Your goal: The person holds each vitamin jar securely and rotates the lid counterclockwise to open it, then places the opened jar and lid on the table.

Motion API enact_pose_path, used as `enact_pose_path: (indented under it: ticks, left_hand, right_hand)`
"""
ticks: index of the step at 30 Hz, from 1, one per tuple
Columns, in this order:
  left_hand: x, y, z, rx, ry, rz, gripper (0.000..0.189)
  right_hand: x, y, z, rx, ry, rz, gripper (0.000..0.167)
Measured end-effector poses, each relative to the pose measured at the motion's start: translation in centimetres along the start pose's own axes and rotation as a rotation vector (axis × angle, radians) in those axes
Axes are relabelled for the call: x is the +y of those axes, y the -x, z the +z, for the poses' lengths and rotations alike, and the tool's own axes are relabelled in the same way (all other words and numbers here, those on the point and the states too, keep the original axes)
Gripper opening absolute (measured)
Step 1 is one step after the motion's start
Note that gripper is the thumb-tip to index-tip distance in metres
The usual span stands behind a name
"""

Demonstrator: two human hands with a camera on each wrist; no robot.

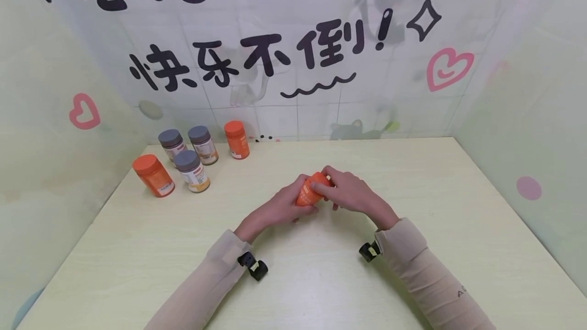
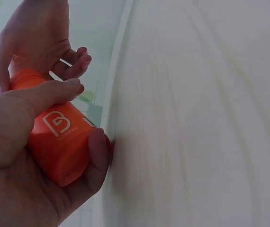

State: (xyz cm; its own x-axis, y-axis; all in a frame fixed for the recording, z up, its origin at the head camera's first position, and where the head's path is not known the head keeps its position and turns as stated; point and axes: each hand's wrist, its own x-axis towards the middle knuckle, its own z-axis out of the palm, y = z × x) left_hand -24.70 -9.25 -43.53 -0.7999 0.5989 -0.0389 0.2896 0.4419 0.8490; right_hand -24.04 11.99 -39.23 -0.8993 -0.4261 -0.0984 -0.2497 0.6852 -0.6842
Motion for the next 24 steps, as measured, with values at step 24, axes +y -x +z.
enact_pose_path:
  ticks: [24]
  left_hand:
    - [-0.06, 0.07, -0.04, 0.012, -0.008, -0.002, 0.054]
  right_hand:
    - [-0.02, -0.10, 0.32, -0.016, -0.025, -0.031, 0.038]
